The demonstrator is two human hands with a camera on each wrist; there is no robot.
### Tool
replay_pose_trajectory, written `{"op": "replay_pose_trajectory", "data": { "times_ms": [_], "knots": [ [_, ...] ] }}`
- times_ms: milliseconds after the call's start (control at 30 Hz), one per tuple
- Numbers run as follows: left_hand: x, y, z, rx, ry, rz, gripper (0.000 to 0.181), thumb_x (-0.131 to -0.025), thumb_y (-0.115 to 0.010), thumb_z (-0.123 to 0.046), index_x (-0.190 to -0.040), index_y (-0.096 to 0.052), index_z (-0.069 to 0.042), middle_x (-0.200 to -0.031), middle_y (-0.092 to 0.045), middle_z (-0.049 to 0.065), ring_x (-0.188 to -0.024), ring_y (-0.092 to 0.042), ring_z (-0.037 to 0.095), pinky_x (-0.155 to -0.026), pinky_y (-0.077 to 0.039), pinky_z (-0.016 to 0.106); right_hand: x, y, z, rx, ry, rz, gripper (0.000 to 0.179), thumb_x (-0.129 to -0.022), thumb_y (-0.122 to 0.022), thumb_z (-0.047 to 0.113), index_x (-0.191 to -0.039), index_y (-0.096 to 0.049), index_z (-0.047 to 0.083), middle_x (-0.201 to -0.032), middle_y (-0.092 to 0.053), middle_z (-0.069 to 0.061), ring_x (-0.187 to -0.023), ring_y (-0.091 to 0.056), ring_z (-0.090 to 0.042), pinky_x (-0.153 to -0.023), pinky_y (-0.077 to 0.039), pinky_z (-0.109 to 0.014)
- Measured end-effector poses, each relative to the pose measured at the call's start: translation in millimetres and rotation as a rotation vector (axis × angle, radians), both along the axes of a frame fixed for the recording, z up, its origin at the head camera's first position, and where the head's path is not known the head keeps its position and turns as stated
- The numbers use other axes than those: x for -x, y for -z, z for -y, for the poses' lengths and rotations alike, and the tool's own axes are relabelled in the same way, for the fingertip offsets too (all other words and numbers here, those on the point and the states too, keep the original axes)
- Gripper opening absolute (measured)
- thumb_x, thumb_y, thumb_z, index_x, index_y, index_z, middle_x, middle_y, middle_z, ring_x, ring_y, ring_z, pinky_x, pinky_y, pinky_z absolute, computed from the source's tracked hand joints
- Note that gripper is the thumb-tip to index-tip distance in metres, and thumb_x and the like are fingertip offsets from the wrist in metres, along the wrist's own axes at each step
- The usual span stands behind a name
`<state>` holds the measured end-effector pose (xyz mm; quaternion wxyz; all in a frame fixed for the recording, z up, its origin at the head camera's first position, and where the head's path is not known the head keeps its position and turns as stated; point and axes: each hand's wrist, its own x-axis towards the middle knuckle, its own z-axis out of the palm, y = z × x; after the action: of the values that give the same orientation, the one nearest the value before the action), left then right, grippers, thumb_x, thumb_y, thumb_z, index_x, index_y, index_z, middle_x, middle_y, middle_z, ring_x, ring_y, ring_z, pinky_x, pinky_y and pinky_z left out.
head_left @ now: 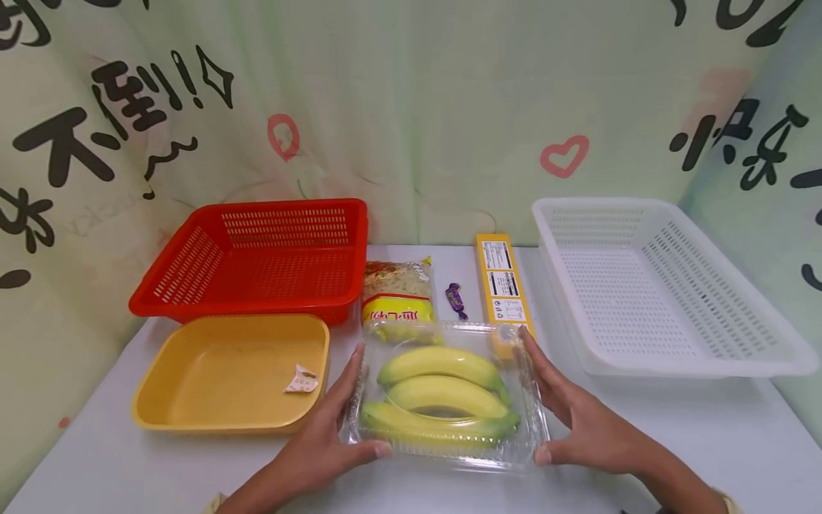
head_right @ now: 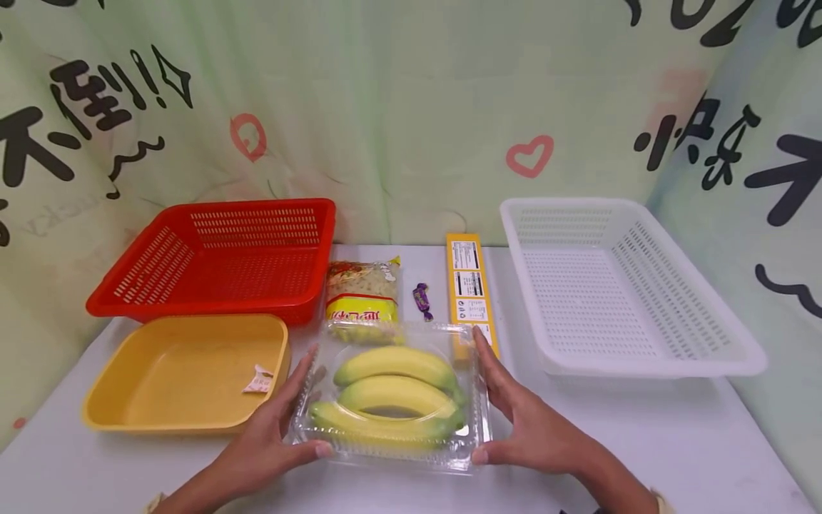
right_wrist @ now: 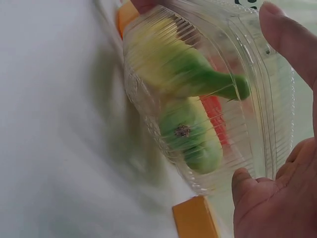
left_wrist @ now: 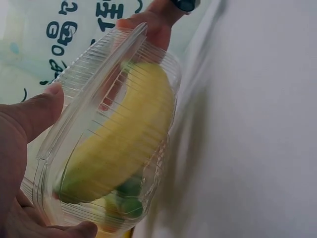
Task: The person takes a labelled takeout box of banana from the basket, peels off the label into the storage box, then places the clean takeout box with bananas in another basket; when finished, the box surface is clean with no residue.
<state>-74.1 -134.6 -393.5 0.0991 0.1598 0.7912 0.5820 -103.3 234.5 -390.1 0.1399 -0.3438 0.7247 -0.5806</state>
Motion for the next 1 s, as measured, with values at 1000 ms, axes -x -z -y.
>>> {"op": "replay_pose_trajectory", "data": {
  "times_ms": [1000],
  "knots": [
    [28.5,-63.1,39.4,0.095,-0.057,-0.172,0.107,-0.077,-0.084,-0.027,-0.155,-0.011,-0.038,-0.158,-0.026,0.002,-0.138,-0.035,0.033,-0.095,-0.046,0.037,37.6,-59.1,42,-0.024,0.035,-0.046,0.122,-0.075,-0.083,0.004,-0.157,0.005,0.027,-0.163,0.002,0.003,-0.147,-0.007,-0.02,-0.105,-0.035,-0.026]
  ]
}}
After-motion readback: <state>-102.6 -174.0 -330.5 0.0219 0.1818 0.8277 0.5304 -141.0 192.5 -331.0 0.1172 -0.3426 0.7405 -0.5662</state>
